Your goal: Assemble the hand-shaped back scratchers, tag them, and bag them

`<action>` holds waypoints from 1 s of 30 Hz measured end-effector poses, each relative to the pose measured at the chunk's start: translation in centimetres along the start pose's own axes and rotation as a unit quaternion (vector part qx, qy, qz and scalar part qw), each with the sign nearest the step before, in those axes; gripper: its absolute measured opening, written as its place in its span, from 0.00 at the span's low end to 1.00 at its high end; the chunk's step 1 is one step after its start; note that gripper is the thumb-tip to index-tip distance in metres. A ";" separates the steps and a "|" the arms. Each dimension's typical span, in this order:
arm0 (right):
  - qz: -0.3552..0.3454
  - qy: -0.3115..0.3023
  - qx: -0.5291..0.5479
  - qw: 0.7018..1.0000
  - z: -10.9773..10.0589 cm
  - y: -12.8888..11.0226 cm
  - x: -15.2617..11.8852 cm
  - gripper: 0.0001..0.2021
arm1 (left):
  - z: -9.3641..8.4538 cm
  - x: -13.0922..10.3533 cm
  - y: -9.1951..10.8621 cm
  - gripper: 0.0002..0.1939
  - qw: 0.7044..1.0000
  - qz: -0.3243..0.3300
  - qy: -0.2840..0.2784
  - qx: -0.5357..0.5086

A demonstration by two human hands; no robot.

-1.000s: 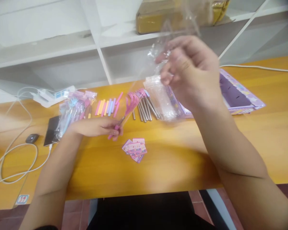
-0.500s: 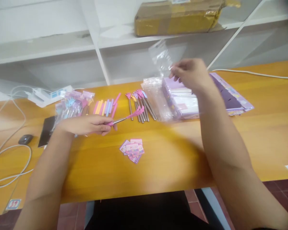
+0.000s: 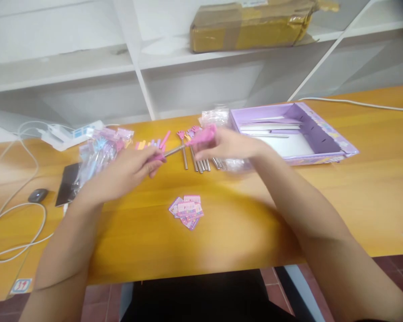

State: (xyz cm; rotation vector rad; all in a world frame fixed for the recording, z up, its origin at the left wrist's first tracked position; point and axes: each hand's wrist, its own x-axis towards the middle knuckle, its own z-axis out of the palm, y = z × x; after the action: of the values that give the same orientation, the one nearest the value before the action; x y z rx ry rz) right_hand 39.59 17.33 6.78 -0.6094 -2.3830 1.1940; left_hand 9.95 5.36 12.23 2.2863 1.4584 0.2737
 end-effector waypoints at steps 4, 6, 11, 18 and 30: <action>-0.093 0.013 0.174 0.980 6.1 -4.9 1.0 0.27 | 1.7 -1.1 2.7 0.21 0.995 0.028 0.029 0.089; -0.087 0.017 0.226 0.970 7.4 -6.0 1.1 0.27 | 2.3 -1.3 3.1 0.21 0.988 0.038 0.061 0.135; -0.074 0.043 0.224 0.971 6.5 -7.3 -0.2 0.23 | 1.9 -1.0 1.8 0.17 0.965 0.071 0.106 0.227; -0.076 0.049 0.200 0.976 6.3 -8.4 -1.1 0.27 | 0.6 -1.1 -0.2 0.14 0.938 0.113 0.088 0.315; -0.056 0.022 0.225 0.972 6.6 -10.5 -1.9 0.31 | 0.2 -3.1 -2.0 0.21 0.932 0.202 0.120 0.275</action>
State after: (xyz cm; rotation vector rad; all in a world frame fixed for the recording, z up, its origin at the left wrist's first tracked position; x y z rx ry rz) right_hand 35.51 6.44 11.39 -0.3418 -1.9796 1.5800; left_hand 7.11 3.25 11.31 3.1120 1.2711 0.2978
